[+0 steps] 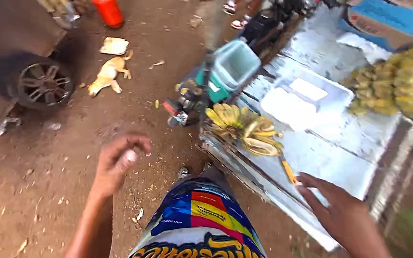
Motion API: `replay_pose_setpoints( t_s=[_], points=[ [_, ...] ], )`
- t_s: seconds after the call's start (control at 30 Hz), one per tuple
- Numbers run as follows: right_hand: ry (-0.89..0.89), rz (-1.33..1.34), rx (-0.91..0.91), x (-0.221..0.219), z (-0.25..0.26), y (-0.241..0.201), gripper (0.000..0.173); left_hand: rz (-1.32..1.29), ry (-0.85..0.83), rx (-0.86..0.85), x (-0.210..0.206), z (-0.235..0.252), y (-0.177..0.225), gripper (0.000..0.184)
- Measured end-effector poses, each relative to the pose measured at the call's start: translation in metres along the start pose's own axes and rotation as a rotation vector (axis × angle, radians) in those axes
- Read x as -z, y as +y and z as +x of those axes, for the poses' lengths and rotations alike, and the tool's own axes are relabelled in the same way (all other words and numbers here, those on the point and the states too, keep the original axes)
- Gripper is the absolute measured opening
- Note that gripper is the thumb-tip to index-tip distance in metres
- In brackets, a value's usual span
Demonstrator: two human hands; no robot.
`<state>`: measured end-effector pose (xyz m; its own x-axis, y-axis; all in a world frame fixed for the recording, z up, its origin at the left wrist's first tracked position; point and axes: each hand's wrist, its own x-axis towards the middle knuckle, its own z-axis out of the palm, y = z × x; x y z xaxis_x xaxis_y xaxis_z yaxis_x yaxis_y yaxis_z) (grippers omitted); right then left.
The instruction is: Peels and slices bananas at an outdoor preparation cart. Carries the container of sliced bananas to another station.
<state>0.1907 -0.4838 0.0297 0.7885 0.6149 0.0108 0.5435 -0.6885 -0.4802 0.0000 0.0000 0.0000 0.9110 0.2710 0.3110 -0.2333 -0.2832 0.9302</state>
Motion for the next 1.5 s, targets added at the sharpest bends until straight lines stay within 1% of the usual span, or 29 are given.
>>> replay_pose_setpoints(
  t_s=[0.03, 0.1, 0.2, 0.27, 0.33, 0.43, 0.5, 0.6, 0.67, 0.73, 0.77, 0.83, 0.87, 0.9, 0.93, 0.97, 1.03, 1.07, 1.13, 1.2, 1.23, 1.27, 1.33, 1.37, 1.43, 1.5],
  points=[
    [0.045, 0.042, -0.073, -0.016, -0.007, 0.021, 0.039, 0.036, -0.118, 0.081, -0.026, 0.002, -0.017, 0.041],
    [0.127, 0.124, -0.241, -0.038, -0.015, 0.058, 0.035, 0.108, -0.313, 0.152, -0.076, 0.015, -0.032, 0.033],
    [0.165, 0.097, -0.430, -0.069, 0.005, 0.115, 0.031, 0.180, -0.519, 0.119, -0.152, 0.063, -0.037, 0.033],
    [0.139, 0.112, -0.507, -0.095, 0.020, 0.139, 0.039, 0.279, -0.602, 0.054, -0.194, 0.097, -0.034, 0.032],
    [0.140, 0.146, -0.563, -0.112, 0.040, 0.149, 0.049, 0.410, -0.599, -0.023, -0.224, 0.134, -0.029, 0.028],
    [0.104, 0.119, -0.674, -0.125, 0.061, 0.154, 0.053, 0.548, -0.521, -0.102, -0.251, 0.181, -0.022, 0.025],
    [0.038, 0.080, -0.719, -0.129, 0.073, 0.160, 0.049, 0.617, -0.474, -0.121, -0.269, 0.209, -0.023, 0.027],
    [-0.045, 0.010, -0.715, -0.139, 0.082, 0.166, 0.033, 0.671, -0.463, -0.176, -0.299, 0.232, -0.024, 0.030],
    [-0.105, -0.021, -0.724, -0.140, 0.086, 0.168, 0.029, 0.610, -0.498, -0.187, -0.312, 0.234, -0.020, 0.029],
    [-0.154, -0.034, -0.736, -0.139, 0.086, 0.166, 0.029, 0.446, -0.604, -0.116, -0.312, 0.221, -0.010, 0.025],
    [-0.173, -0.051, -0.739, -0.137, 0.087, 0.165, 0.029, 0.324, -0.715, -0.029, -0.305, 0.210, -0.005, 0.025],
    [-0.195, -0.095, -0.733, -0.137, 0.088, 0.161, 0.028, 0.072, -1.027, 0.149, -0.290, 0.183, -0.001, 0.034],
    [-0.190, -0.112, -0.728, -0.138, 0.087, 0.160, 0.028, -0.017, -1.158, 0.198, -0.287, 0.167, -0.005, 0.037],
    [-0.172, -0.118, -0.730, -0.138, 0.087, 0.159, 0.028, -0.049, -1.245, 0.231, -0.287, 0.153, -0.015, 0.036],
    [-0.150, -0.111, -0.742, -0.138, 0.088, 0.159, 0.028, -0.006, -1.291, 0.252, -0.289, 0.140, -0.028, 0.035],
    [-0.127, -0.087, -0.760, -0.136, 0.087, 0.159, 0.029, 0.100, -1.305, 0.264, -0.292, 0.130, -0.041, 0.036],
    [-0.096, 0.029, -0.814, -0.129, 0.087, 0.158, 0.035, 0.339, -1.329, 0.248, -0.301, 0.120, -0.062, 0.051],
    [-0.062, 0.126, -0.829, -0.128, 0.086, 0.158, 0.037, 0.416, -1.343, 0.217, -0.304, 0.118, -0.068, 0.058],
    [0.068, 0.381, -0.803, -0.128, 0.083, 0.160, 0.038, 0.451, -1.322, 0.154, -0.306, 0.120, -0.069, 0.067],
    [0.180, 0.636, -0.757, -0.127, 0.080, 0.152, 0.037, 0.435, -1.229, 0.075, -0.304, 0.121, -0.068, 0.071],
    [0.220, 0.734, -0.739, -0.126, 0.080, 0.145, 0.037, 0.447, -1.151, 0.042, -0.303, 0.120, -0.068, 0.073],
    [0.245, 0.796, -0.726, -0.126, 0.081, 0.138, 0.037, 0.468, -1.039, 0.009, -0.304, 0.120, -0.069, 0.073],
    [0.266, 0.805, -0.707, -0.124, 0.083, 0.123, 0.037, 0.536, -0.806, -0.053, -0.306, 0.121, -0.075, 0.071],
    [0.266, 0.795, -0.710, -0.122, 0.084, 0.113, 0.036, 0.590, -0.728, -0.065, -0.307, 0.124, -0.077, 0.069],
    [0.266, 0.775, -0.735, -0.123, 0.078, 0.091, 0.034, 0.737, -0.651, -0.078, -0.312, 0.128, -0.085, 0.063],
    [0.320, 0.727, -0.707, -0.129, 0.071, 0.076, 0.037, 0.877, -0.611, -0.112, -0.317, 0.136, -0.098, 0.065]
  ],
)
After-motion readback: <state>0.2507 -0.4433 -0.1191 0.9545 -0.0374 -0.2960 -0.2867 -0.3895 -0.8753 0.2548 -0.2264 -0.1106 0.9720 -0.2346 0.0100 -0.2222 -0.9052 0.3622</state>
